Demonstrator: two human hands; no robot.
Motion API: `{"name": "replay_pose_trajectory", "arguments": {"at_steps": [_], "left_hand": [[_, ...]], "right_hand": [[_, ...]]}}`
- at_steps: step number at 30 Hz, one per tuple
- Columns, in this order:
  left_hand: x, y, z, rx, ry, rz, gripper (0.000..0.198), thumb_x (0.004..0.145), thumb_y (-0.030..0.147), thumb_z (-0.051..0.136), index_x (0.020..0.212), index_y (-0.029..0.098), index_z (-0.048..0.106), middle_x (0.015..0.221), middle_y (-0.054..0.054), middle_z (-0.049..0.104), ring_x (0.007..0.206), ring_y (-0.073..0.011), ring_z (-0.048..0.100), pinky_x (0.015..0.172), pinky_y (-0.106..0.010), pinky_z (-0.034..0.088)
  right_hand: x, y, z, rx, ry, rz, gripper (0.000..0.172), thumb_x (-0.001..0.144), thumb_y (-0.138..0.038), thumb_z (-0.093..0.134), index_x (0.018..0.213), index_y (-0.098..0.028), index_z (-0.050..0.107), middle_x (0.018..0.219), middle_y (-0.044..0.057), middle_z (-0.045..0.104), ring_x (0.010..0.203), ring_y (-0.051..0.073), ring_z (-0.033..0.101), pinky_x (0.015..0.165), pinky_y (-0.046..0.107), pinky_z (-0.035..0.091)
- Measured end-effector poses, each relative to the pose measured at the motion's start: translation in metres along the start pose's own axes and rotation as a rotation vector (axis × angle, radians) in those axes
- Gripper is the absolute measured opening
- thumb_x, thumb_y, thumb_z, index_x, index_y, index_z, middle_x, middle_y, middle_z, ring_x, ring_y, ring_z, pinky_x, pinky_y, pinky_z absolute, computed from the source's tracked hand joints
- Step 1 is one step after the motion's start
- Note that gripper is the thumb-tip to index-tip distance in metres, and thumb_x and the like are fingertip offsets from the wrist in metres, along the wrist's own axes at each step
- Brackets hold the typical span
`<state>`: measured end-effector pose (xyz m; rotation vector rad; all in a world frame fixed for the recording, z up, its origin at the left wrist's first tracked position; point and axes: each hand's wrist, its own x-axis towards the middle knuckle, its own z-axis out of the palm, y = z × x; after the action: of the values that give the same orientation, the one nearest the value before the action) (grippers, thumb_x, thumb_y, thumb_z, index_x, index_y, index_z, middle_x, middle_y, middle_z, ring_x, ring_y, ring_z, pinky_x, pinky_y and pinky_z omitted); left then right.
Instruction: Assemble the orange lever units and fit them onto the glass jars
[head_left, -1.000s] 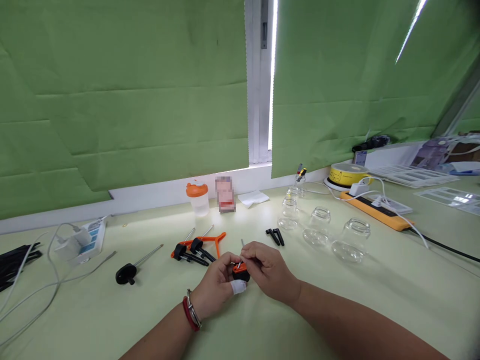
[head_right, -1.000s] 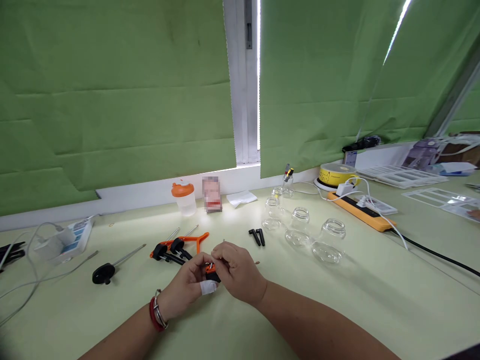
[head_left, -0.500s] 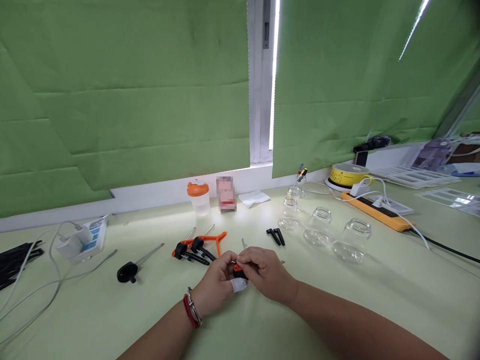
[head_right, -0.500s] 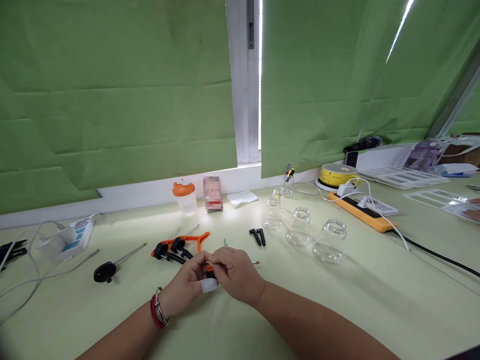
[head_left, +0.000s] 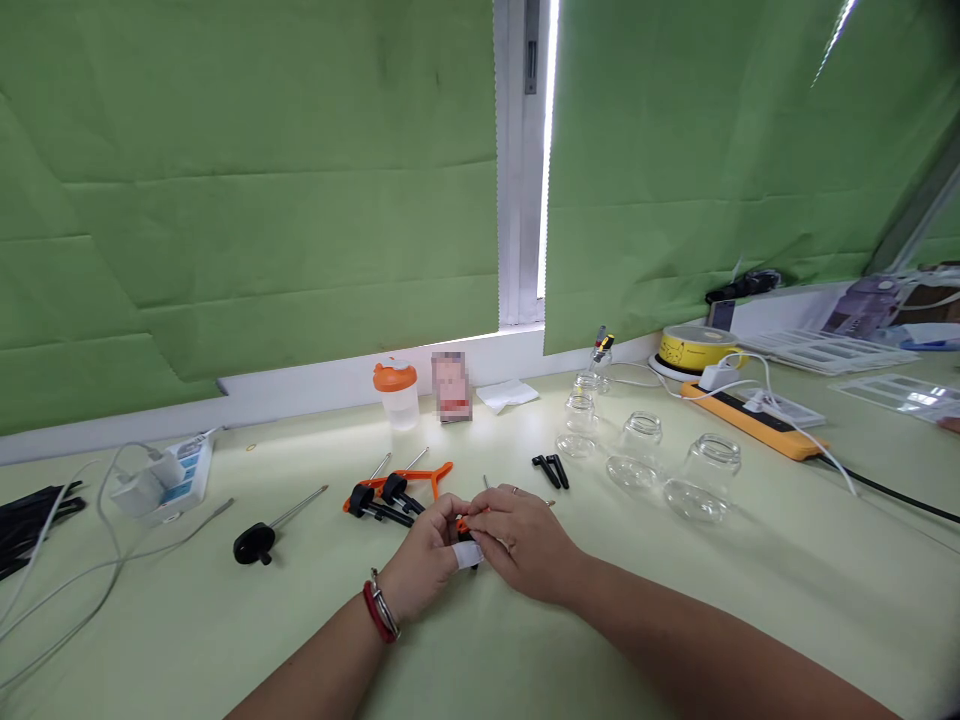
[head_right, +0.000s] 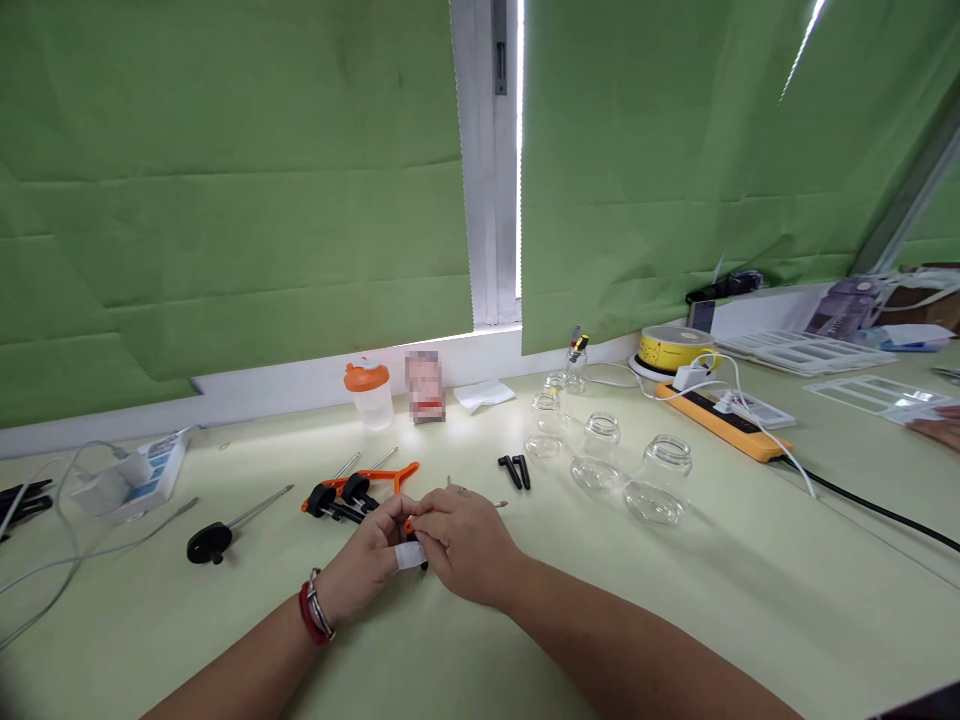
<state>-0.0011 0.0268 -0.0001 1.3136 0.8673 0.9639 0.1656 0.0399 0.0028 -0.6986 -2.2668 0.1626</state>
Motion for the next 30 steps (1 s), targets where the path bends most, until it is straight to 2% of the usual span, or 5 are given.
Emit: {"name": "replay_pose_trajectory", "arguments": {"at_steps": [8,17,22,27,30], "left_hand": [[0.0,0.004,-0.002,0.057,0.017,0.005,0.029,0.063,0.018,0.072,0.082,0.019,0.05,0.077,0.003,0.051,0.072,-0.0112,0.049,0.066,-0.024,0.039],[-0.003,0.004,-0.002,0.237,-0.166,-0.011,0.025,0.068,0.015,0.063,0.092,0.017,0.057,0.084,0.0,0.055,0.079,-0.0141,0.05,0.072,-0.027,0.042],[-0.002,0.004,-0.009,0.241,-0.19,-0.1,0.03,0.066,0.014,0.061,0.096,0.017,0.06,0.08,0.001,0.055,0.075,-0.0138,0.049,0.069,-0.026,0.041],[-0.003,0.003,-0.016,0.229,-0.049,-0.254,0.04,0.068,0.018,0.061,0.107,0.023,0.056,0.087,0.001,0.054,0.076,-0.0134,0.049,0.07,-0.026,0.041],[-0.002,0.004,-0.016,0.151,-0.019,-0.25,0.038,0.065,0.015,0.063,0.101,0.023,0.055,0.077,0.004,0.05,0.069,-0.0113,0.047,0.065,-0.024,0.04]], "right_hand": [[0.001,0.001,0.0,-0.037,-0.056,-0.035,0.027,0.079,-0.01,0.048,0.096,-0.021,0.065,0.097,0.006,0.063,0.074,0.017,0.05,0.068,0.031,0.042],[-0.001,-0.001,0.009,-0.042,-0.223,-0.146,0.029,0.073,-0.008,0.047,0.095,-0.017,0.065,0.092,0.005,0.064,0.079,0.018,0.051,0.073,0.031,0.043],[0.0,0.006,0.006,-0.1,-0.117,-0.184,0.025,0.078,-0.01,0.047,0.096,-0.018,0.062,0.096,0.005,0.063,0.081,0.018,0.051,0.075,0.033,0.042],[0.006,0.05,-0.012,-0.228,0.221,0.307,0.023,0.084,-0.013,0.042,0.097,-0.016,0.061,0.097,0.01,0.06,0.089,0.021,0.052,0.078,0.032,0.041],[0.005,0.079,-0.017,-0.406,0.106,0.636,0.016,0.081,-0.018,0.05,0.085,-0.014,0.065,0.097,0.011,0.058,0.09,0.022,0.052,0.076,0.031,0.04]]}}
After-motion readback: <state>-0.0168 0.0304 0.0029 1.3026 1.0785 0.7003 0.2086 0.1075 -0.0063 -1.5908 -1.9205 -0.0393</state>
